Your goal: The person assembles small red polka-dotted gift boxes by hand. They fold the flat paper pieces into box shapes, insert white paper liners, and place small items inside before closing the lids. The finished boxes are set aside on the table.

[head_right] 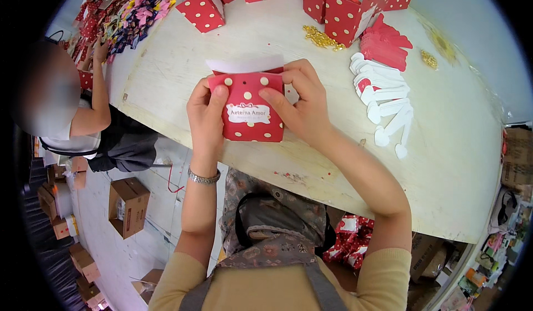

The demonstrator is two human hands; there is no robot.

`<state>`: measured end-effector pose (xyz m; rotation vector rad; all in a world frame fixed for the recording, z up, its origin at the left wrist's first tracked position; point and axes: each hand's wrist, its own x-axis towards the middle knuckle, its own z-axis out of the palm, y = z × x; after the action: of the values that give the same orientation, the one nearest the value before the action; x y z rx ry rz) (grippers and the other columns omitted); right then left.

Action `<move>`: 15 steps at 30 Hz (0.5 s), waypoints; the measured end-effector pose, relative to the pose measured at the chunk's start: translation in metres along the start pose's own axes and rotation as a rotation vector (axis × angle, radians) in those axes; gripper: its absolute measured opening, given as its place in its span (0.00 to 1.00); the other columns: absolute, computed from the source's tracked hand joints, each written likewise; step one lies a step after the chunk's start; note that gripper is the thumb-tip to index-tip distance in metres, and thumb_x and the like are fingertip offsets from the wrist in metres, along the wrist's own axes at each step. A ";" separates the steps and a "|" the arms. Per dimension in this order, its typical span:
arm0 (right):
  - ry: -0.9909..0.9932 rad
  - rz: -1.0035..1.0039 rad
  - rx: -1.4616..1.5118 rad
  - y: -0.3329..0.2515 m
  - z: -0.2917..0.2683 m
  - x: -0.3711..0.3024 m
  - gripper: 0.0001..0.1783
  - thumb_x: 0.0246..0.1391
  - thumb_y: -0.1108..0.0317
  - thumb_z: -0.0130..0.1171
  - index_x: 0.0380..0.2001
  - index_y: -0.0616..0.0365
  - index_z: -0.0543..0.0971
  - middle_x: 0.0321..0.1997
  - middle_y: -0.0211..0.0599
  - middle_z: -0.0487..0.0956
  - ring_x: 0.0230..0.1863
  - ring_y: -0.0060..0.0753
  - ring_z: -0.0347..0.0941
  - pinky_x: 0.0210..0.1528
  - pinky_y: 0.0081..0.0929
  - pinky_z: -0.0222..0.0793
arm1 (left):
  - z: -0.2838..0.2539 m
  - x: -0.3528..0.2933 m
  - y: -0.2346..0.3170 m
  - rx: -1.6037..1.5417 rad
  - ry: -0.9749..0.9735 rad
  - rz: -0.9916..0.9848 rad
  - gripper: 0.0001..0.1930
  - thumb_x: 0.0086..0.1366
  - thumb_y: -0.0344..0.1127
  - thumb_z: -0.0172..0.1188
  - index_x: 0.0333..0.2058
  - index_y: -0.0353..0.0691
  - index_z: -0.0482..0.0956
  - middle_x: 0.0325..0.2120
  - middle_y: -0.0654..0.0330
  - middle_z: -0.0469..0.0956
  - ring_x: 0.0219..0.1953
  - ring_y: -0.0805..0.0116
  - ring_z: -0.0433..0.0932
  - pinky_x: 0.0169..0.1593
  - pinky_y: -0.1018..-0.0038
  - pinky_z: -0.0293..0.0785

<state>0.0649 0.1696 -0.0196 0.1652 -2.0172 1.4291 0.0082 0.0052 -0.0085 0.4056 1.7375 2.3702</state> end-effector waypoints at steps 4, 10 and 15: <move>0.108 0.003 -0.073 0.000 0.006 0.001 0.08 0.46 0.73 0.65 0.25 0.63 0.75 0.27 0.33 0.71 0.27 0.25 0.67 0.30 0.19 0.64 | 0.003 -0.002 -0.013 0.046 0.129 0.023 0.07 0.61 0.32 0.61 0.29 0.35 0.74 0.23 0.69 0.74 0.24 0.86 0.66 0.28 0.85 0.65; 0.122 0.014 0.008 0.007 0.007 0.006 0.08 0.50 0.70 0.63 0.26 0.64 0.75 0.27 0.34 0.73 0.24 0.20 0.67 0.26 0.18 0.66 | 0.011 0.009 -0.009 0.201 0.134 0.165 0.11 0.62 0.32 0.60 0.38 0.35 0.69 0.22 0.68 0.73 0.21 0.86 0.65 0.25 0.85 0.64; 0.110 0.196 0.027 0.002 0.007 0.004 0.10 0.54 0.67 0.60 0.28 0.65 0.75 0.27 0.33 0.76 0.24 0.17 0.69 0.27 0.17 0.67 | 0.013 0.016 0.000 0.011 -0.009 -0.087 0.11 0.66 0.33 0.53 0.43 0.34 0.68 0.28 0.62 0.76 0.27 0.83 0.72 0.29 0.83 0.71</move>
<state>0.0573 0.1654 -0.0204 -0.1007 -1.9677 1.5508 -0.0031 0.0219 -0.0026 0.3340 1.7279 2.2965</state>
